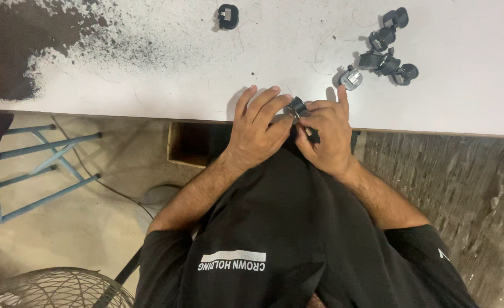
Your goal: The person sits at a workbench and assembles small black plastic wheel-like components by hand, fitting small inner parts into the hub of each housing and pressing them together. Finished assemblies are placed in a growing pile on the table, and the person repeatedly picks up the next unassembled housing to continue.
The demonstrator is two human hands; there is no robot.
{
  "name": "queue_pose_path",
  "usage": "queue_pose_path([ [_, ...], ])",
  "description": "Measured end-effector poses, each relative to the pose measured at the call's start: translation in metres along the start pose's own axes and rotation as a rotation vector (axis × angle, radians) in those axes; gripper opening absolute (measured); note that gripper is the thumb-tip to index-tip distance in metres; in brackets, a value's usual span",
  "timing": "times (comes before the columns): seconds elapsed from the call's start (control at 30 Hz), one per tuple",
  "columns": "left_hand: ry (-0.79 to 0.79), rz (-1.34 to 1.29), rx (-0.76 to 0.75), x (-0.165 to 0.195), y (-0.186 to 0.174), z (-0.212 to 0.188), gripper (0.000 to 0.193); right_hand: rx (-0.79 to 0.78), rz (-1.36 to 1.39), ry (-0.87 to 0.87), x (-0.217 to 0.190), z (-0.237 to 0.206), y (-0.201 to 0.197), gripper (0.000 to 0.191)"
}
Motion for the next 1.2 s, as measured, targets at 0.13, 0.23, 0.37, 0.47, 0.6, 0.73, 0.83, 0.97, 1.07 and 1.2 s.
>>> queue_pose_path([
  [0.13, -0.072, -0.038, 0.029, 0.001, -0.002, 0.005, 0.011, -0.008, -0.003, -0.002, -0.001, 0.0, 0.001, 0.03],
  [0.23, -0.171, -0.094, 0.008, -0.001, -0.002, 0.007, 0.013, 0.008, 0.009, -0.011, -0.001, 0.001, 0.002, 0.031],
  [0.37, -0.291, -0.155, -0.059, -0.003, -0.001, 0.004, 0.014, 0.027, 0.011, -0.016, 0.0, -0.001, 0.005, 0.031],
  [0.47, -0.328, -0.164, -0.08, -0.003, 0.002, 0.004, 0.013, 0.034, -0.034, -0.061, 0.0, -0.004, 0.005, 0.031],
  [0.6, -0.306, -0.174, -0.093, -0.003, 0.003, 0.004, 0.013, -0.022, 0.03, -0.157, 0.001, -0.006, 0.008, 0.035],
  [0.73, -0.316, -0.196, -0.126, -0.004, 0.002, 0.004, 0.011, 0.022, -0.023, -0.142, 0.002, -0.005, 0.009, 0.037],
  [0.83, -0.309, -0.222, -0.137, -0.005, 0.001, 0.006, 0.012, 0.027, -0.038, -0.127, 0.0, -0.002, 0.009, 0.037],
  [0.97, -0.307, -0.234, -0.15, -0.005, -0.001, 0.007, 0.014, 0.034, -0.055, -0.103, -0.004, 0.001, 0.009, 0.034],
  [1.07, -0.301, -0.239, -0.154, -0.005, -0.001, 0.006, 0.012, 0.032, -0.065, -0.095, -0.005, 0.003, 0.009, 0.033],
  [1.2, -0.302, -0.24, -0.154, -0.007, 0.001, 0.006, 0.009, 0.004, -0.069, -0.09, -0.003, 0.005, 0.008, 0.032],
])
Point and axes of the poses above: each hand's wrist, its own z-axis towards the middle knuckle, its own y-axis out of the palm, x = y × z, the point moved 2 cm from there along z, towards the middle knuckle, and after that the axes turned 4 degrees about z, right-handed, at the moved point
